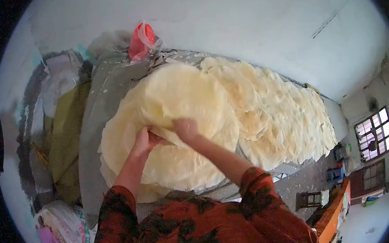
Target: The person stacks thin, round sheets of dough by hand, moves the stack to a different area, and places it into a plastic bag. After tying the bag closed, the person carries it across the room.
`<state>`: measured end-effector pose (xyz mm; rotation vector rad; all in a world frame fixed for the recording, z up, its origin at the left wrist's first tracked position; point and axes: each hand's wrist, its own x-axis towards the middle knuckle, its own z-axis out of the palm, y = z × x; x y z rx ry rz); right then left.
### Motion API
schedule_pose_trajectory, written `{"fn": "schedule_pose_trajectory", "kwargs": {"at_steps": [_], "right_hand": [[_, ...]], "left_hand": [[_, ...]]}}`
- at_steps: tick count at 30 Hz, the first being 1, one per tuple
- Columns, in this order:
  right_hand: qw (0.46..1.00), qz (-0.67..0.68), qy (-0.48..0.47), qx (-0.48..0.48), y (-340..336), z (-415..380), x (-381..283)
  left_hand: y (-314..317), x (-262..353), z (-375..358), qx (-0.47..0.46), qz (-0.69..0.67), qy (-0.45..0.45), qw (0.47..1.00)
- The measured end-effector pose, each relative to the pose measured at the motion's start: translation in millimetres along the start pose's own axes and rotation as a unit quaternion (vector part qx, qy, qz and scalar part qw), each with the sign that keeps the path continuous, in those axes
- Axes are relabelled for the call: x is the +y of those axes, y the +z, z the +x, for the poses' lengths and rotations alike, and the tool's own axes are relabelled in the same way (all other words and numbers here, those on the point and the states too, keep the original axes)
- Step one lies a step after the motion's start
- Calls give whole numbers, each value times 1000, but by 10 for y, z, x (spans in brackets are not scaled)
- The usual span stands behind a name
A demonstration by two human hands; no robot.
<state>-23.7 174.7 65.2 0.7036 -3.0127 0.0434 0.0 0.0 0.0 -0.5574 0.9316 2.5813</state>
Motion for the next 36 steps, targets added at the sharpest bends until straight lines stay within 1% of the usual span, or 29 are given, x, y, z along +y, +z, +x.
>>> {"fn": "schedule_pose_trajectory", "kwargs": {"at_steps": [1,2,3,5,6,7,8,9,11,12,13,14,15,16,17,18,19,21,22,23,24,26,27,28,30,31,33,34,36], "right_hand": [[995,72,-29,55,342,-179,7],[993,118,-10,26,447,-288,-54],[992,125,-11,30,440,-344,-130],[979,179,-18,95,293,-414,-235],[978,164,-32,125,220,-494,-258],[978,165,-31,125,245,-494,-272],[975,191,27,113,278,-472,-273],[968,215,81,102,281,-423,-255],[983,123,130,-42,-92,-57,0],[997,46,23,51,2,272,427],[992,86,82,49,-584,488,494],[988,37,145,44,-1072,744,559],[984,19,114,132,-1331,886,741],[984,-12,76,160,-1819,910,669],[983,-35,43,174,-2146,874,622],[964,-3,8,267,-2211,870,695],[964,-4,6,265,-2258,819,605],[984,-66,41,161,-2305,627,418],[981,-57,8,184,-2075,540,408],[977,-47,-25,205,-1653,460,448],[960,10,-52,274,-1096,396,510],[995,-13,22,92,-369,151,319],[999,-18,38,35,-15,56,247],[999,5,25,33,282,-82,206],[999,34,18,30,469,-177,181],[996,64,17,59,454,-170,194],[991,98,24,89,432,-159,225],[992,95,19,79,409,-119,255],[994,92,17,64,368,-97,287]], "left_hand": [[-11,-46,-1,-3,-34,0,999],[-36,-74,-24,-7,-67,0,998],[-61,-54,-84,-3,-61,2,998],[-77,-5,-137,-22,-78,-24,996],[-102,-82,-55,-21,-77,-27,996],[-125,-152,84,-10,-130,-10,991],[-156,-220,213,-2,-182,6,983],[-102,-176,155,-7,-181,9,983],[62,-59,-128,-13,-137,10,991],[134,-46,-186,164,-16,75,983],[-80,-108,-103,164,-11,71,984],[-457,-186,82,161,31,113,980],[-647,-222,185,156,72,155,973],[-562,-195,120,154,72,154,973],[-401,-139,-37,148,101,129,975],[-303,-129,-132,143,128,104,976],[-306,-187,-90,143,126,104,976],[-293,-283,73,146,86,92,981],[-249,-295,95,145,82,93,982],[-202,-303,114,181,88,80,976],[-170,-316,124,219,93,66,969],[-62,-278,60,218,134,57,965],[-11,-255,40,214,178,46,959],[23,-244,50,218,179,48,958],[55,-261,65,275,339,126,891],[-16,-318,157,274,344,123,889],[-165,-417,345,241,499,242,797],[-167,-431,398,239,501,241,796],[-111,-470,430,414,600,361,582]]}}
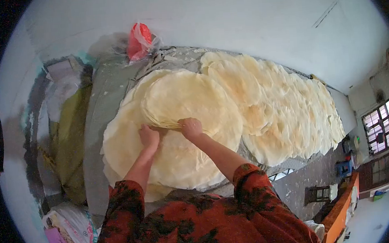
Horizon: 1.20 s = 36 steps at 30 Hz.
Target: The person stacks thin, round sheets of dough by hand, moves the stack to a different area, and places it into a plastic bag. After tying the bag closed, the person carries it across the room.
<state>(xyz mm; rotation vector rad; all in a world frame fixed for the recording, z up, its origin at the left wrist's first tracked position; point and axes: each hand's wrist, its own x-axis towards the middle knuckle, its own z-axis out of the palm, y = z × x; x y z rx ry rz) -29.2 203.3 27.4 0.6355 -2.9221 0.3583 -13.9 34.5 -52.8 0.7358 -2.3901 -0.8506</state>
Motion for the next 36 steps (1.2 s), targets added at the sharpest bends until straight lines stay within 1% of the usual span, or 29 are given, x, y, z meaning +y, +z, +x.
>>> {"fn": "schedule_pose_trajectory", "kwargs": {"at_steps": [1,3,4,5,6,7,9,10,12,13,15,16,17,18,19,21,22,24,25,27,28,29,30,31,32,33,34,35,36], "right_hand": [[1000,0,7,-8,-11,8,-13],[1000,4,23,-20,-27,2,-14],[1000,5,23,-18,-23,13,-13],[1000,8,22,-16,-16,1,-19],[999,13,25,-18,9,-11,-13],[999,10,22,-21,19,2,-5],[999,11,24,-26,60,-22,8],[999,20,27,-8,81,-31,16],[999,28,26,19,77,13,30],[999,23,33,4,75,13,23],[999,18,42,-8,71,0,26],[998,18,46,-26,61,13,24],[998,17,50,-45,43,28,35],[998,17,50,-41,16,53,57],[998,26,42,-47,-24,79,86],[998,37,32,-50,-111,112,100],[997,35,22,-61,-166,86,72],[993,55,14,-102,-150,-41,27],[988,76,16,-130,-101,-134,-5],[995,55,-10,-77,-67,-351,-115],[998,17,-8,-57,-49,-428,-189],[999,-22,-3,-36,-22,-478,-254],[996,-37,-13,78,24,-493,-290],[996,-41,-14,81,78,-399,-212],[999,2,38,-34,128,-250,-104],[984,45,90,-148,117,-77,-18],[990,32,56,-125,-197,134,34],[991,-26,-85,-103,-202,498,424],[993,13,-17,-113,-536,900,532]], "left_hand": [[-23,53,-37,-5,1,2,1000],[-145,161,-149,-16,-90,-150,984],[-265,207,-197,-22,-84,-148,985],[-410,241,-257,-126,-202,-281,930],[-486,243,-304,-220,-311,-403,832],[-419,179,-330,-219,-308,-401,834],[-308,66,-400,-212,-429,-396,784],[-299,78,-403,-213,-426,-395,785],[-262,183,-270,-237,-442,-490,713],[-250,220,-242,-236,-443,-485,716],[-171,272,-248,-265,-454,-522,672],[-108,245,-244,-266,-456,-517,674],[-67,193,-254,-295,-461,-497,673],[-43,157,-265,-322,-465,-477,673],[-167,275,-283,-322,-468,-473,673],[-421,483,-312,-312,-506,-373,712],[-456,512,-267,-309,-509,-370,713],[-495,534,-208,-309,-615,-409,599],[-452,466,-220,-309,-617,-405,600],[-296,259,-290,-350,-619,-398,580],[-276,216,-316,-348,-624,-391,580],[-256,194,-341,-336,-633,-421,556],[-243,207,-331,-325,-641,-451,530],[-241,209,-316,-326,-644,-448,528],[-250,191,-318,-359,-639,-442,518],[-264,168,-316,-390,-632,-437,507],[-287,159,-335,-390,-633,-441,503],[-347,170,-346,-390,-632,-444,501],[-392,177,-306,-392,-629,-444,503]]}}
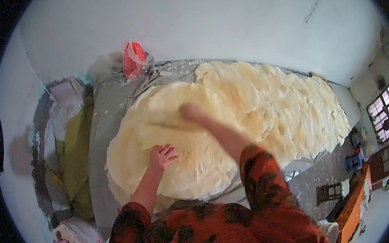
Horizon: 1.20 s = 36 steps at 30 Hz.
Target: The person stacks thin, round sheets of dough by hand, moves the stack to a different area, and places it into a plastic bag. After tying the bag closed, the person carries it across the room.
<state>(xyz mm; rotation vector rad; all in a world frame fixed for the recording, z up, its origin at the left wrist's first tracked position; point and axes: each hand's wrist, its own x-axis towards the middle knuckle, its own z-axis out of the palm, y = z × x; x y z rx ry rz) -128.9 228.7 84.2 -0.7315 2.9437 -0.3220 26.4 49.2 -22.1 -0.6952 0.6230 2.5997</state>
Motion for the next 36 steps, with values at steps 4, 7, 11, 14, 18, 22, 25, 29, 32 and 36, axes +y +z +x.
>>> {"fn": "schedule_pose_trajectory", "kwargs": {"at_steps": [4,7,11,14,18,22,25,29,32,36], "right_hand": [[979,-95,-4,183,-1576,72,-422],[965,-149,-32,212,-1833,-407,-806],[976,-96,-22,194,-868,-1304,-954],[989,-30,-50,135,296,-1890,-1093],[991,-53,-61,104,1060,-2208,-1164],[996,46,-63,-33,622,-2160,-881],[905,307,171,239,358,-1886,40],[817,379,287,325,672,-1418,1088],[853,340,342,200,831,-1224,897],[894,276,331,123,819,-1257,762]], "left_hand": [[140,-9,-165,-6,12,20,1000],[178,8,-429,-31,-49,19,998],[104,-20,-832,-93,-154,-11,984],[-120,-176,-1023,-189,-145,37,970],[-503,-465,-791,-63,-15,80,995],[-1341,-581,-350,-119,427,252,860],[-1061,-545,-446,-102,505,304,801],[-589,-449,-727,12,74,77,994],[-624,-432,-784,11,4,13,1000],[-748,-475,-847,-51,225,132,964]]}}
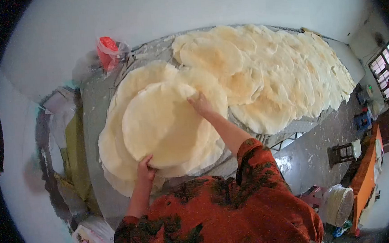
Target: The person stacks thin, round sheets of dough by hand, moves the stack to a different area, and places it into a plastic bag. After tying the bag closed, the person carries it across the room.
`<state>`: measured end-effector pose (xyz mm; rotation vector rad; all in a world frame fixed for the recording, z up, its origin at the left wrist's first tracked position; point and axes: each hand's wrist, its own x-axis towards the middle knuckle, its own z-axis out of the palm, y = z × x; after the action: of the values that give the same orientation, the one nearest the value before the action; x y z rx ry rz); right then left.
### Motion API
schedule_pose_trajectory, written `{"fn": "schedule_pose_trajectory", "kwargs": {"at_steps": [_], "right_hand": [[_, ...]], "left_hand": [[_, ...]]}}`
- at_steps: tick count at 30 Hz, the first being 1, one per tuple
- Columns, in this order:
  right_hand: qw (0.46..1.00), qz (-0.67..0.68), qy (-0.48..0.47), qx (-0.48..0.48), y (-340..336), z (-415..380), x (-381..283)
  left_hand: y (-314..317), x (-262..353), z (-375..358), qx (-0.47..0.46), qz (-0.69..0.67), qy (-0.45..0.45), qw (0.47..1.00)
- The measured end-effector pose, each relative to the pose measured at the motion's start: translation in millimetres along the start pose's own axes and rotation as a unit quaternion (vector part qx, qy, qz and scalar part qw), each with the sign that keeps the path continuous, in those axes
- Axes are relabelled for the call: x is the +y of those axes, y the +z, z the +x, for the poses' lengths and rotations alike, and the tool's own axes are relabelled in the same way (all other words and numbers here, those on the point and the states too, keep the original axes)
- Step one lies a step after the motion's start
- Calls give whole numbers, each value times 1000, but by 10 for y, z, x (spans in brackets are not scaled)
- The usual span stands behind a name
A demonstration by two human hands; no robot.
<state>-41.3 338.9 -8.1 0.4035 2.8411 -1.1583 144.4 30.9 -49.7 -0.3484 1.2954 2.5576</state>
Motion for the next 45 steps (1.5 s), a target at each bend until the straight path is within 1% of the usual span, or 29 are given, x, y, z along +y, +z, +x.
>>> {"fn": "schedule_pose_trajectory", "kwargs": {"at_steps": [1,3,5,6,7,9,10,12,14,15,16,17,18,20,21,22,23,24,26,28,29,30,31,33,35,39,42,44,45], "right_hand": [[999,-10,-30,18,-56,-42,-49],[965,-187,-173,62,-239,-361,-309],[898,-174,-399,-71,-378,-1043,-479],[855,-247,-439,-126,-374,-1439,-555],[803,-316,-474,-176,-348,-1772,-631],[780,-344,-514,-94,-393,-2056,-754],[776,-350,-516,-89,-279,-1949,-674],[847,-159,-506,-41,47,-1633,-448],[843,-203,-496,-52,-107,-1583,-841],[842,-241,-479,-64,-236,-1542,-1132],[841,-251,-478,-37,-364,-1459,-1436],[840,-261,-476,-14,-528,-1391,-1783],[846,-296,-444,-13,-784,-1410,-2227],[871,-210,-444,-3,-1239,-1278,-2778],[881,-151,-448,-19,-1493,-1238,-2986],[816,-104,-561,96,-1555,-960,-2949],[919,-57,-381,-84,-1849,-1096,-3157],[922,-2,-338,-188,-2007,-1029,-3160],[936,107,-232,-241,-2017,-776,-2850],[934,156,-213,-239,-1828,-549,-2317],[961,14,-182,-208,-1695,-203,-1922],[943,138,-143,-268,-1513,-159,-1554],[939,213,-31,-267,-1284,-87,-1172],[829,404,143,-359,-707,161,-147],[881,361,138,-274,-391,70,475],[926,304,118,-189,-414,-238,188],[926,328,102,-154,-309,-259,147],[997,78,-7,-16,-2,-130,537],[997,73,2,-21,-70,-182,534]], "left_hand": [[104,69,21,45,-58,-46,996],[152,107,62,95,-121,-89,984],[56,67,120,72,-11,-54,996],[62,69,123,66,23,-42,997],[213,224,122,113,-58,-84,988],[459,504,13,150,-141,-120,971],[560,628,-74,107,-47,-83,990],[603,732,-96,62,41,-36,997],[580,868,-28,17,368,58,928],[656,1054,-23,13,370,65,927],[776,1316,-68,-7,35,40,999],[828,1461,-114,-26,-305,4,952],[762,1480,-134,-28,-305,5,952],[540,1459,-181,97,-143,158,972],[410,1293,-203,99,-145,162,971],[241,1054,-190,112,-155,91,977],[155,928,-167,124,-166,19,978],[177,892,-169,128,-170,22,977],[259,778,-212,6,-249,97,964],[253,819,-281,-16,-275,86,957],[248,846,-297,-47,-297,74,951],[204,800,-239,-41,-300,80,950],[116,674,-134,14,-250,39,967],[-48,358,11,80,-200,-6,976],[-173,128,205,126,-76,-29,989],[259,430,57,101,-205,-8,973],[236,246,253,147,-113,46,981],[141,223,277,153,-97,29,983],[93,224,275,153,-81,25,985]]}}
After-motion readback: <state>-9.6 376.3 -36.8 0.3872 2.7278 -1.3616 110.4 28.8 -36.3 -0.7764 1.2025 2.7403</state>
